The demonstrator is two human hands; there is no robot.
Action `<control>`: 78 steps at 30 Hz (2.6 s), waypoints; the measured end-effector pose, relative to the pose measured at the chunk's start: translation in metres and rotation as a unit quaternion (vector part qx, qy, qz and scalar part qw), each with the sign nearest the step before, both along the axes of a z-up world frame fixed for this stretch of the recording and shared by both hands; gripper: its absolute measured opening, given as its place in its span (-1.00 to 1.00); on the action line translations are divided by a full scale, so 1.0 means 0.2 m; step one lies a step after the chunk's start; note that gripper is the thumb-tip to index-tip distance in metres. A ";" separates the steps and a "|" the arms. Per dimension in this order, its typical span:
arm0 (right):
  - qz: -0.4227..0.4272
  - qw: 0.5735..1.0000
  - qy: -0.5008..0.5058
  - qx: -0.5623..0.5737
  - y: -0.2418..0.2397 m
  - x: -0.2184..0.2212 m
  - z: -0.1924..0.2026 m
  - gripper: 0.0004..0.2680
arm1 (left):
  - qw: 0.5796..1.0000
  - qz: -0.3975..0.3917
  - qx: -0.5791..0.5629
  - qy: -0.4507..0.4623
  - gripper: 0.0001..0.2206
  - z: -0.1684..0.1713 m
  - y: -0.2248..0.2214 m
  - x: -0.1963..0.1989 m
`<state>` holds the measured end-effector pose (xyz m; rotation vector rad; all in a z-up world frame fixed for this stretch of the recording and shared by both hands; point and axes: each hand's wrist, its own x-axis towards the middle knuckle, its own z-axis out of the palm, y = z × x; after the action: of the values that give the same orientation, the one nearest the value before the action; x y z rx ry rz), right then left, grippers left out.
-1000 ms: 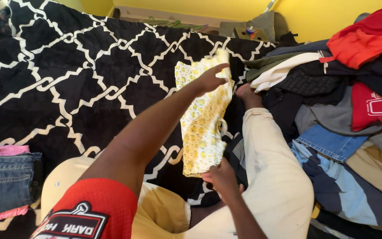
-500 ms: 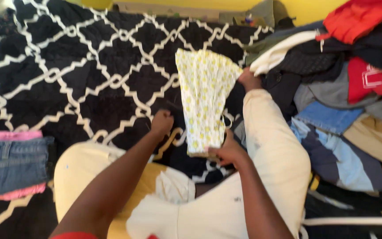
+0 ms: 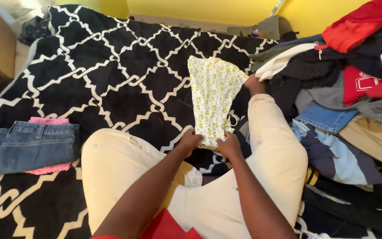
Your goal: Folding various pieces of clothing including shorts, a dress, and a top on a bed.
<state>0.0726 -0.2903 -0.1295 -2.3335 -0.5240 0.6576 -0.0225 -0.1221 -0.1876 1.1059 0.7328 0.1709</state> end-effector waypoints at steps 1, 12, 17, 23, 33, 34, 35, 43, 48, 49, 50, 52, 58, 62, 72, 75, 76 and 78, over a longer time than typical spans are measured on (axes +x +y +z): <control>-0.014 0.998 -0.051 0.014 0.01 0.01 -0.01 -0.51 | 0.999 0.011 0.040 0.025 -0.29 0.00 0.00 0.02; -0.164 0.969 0.002 0.182 0.13 -0.08 -0.03 -0.70 | 0.999 0.023 0.013 0.031 -0.28 0.08 0.07 0.02; -0.211 0.868 0.236 0.383 0.18 -0.16 0.12 -0.34 | 0.997 0.003 -0.006 0.071 -0.25 -0.01 0.16 0.04; -0.189 0.756 0.394 0.487 0.23 -0.02 -0.07 -0.52 | 0.997 -0.017 -0.037 0.059 -0.23 0.04 0.11 0.03; -0.170 0.784 0.385 0.456 0.25 0.06 -0.17 -0.62 | 0.997 -0.025 -0.041 0.059 -0.18 0.03 0.15 0.01; -0.175 0.777 0.394 0.458 0.26 0.08 -0.21 -0.64 | 0.997 -0.028 -0.039 0.057 -0.19 0.03 0.16 0.02; -0.181 0.770 0.404 0.459 0.26 0.09 -0.26 -0.66 | 0.997 -0.032 -0.039 0.056 -0.19 0.02 0.15 0.02; -0.179 0.947 0.149 0.221 0.25 0.05 -0.16 -0.50 | 0.995 0.022 -0.093 0.007 -0.23 -0.05 0.14 0.04; -0.153 0.964 0.123 0.181 0.24 0.07 -0.20 -0.50 | 0.994 0.025 -0.101 -0.034 -0.16 0.13 0.03 0.00; -0.153 0.966 0.093 0.184 0.23 0.03 -0.15 -0.52 | 0.994 0.017 -0.105 -0.038 -0.20 0.07 0.04 0.02; -0.153 0.968 0.063 0.187 0.21 -0.01 -0.10 -0.55 | 0.993 0.010 -0.109 -0.043 -0.23 0.02 0.04 0.05; -0.156 0.969 0.049 0.183 0.20 -0.10 0.04 -0.56 | 0.992 0.022 -0.112 -0.045 -0.25 -0.01 0.03 0.05; -0.085 0.972 -0.145 0.162 0.19 -0.18 0.31 -0.66 | 0.989 0.067 -0.117 -0.055 -0.29 0.03 0.03 0.06; 0.169 0.930 -0.281 0.166 0.18 -0.21 0.41 -0.62 | 0.984 0.094 -0.136 -0.063 -0.35 0.26 -0.03 0.01; 0.225 0.922 -0.309 0.052 0.23 -0.23 0.27 -0.44 | 0.995 0.058 -0.076 -0.022 -0.33 -0.01 0.23 0.16; 0.224 0.942 -0.245 0.043 0.21 -0.24 0.25 -0.45 | 0.998 0.053 -0.020 -0.005 -0.31 0.08 0.34 0.08; 0.246 0.939 -0.238 0.028 0.21 -0.22 0.24 -0.47 | 0.990 0.012 0.131 0.046 -0.27 0.23 0.33 0.01; 0.266 0.937 -0.225 0.010 0.18 -0.27 0.30 -0.48 | 0.956 -0.035 0.275 0.099 -0.21 0.39 0.31 -0.08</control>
<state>0.0194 -0.2550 -0.0694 -2.3292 -1.3953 0.3323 -0.0387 -0.0607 -0.1102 1.6978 0.8475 0.2122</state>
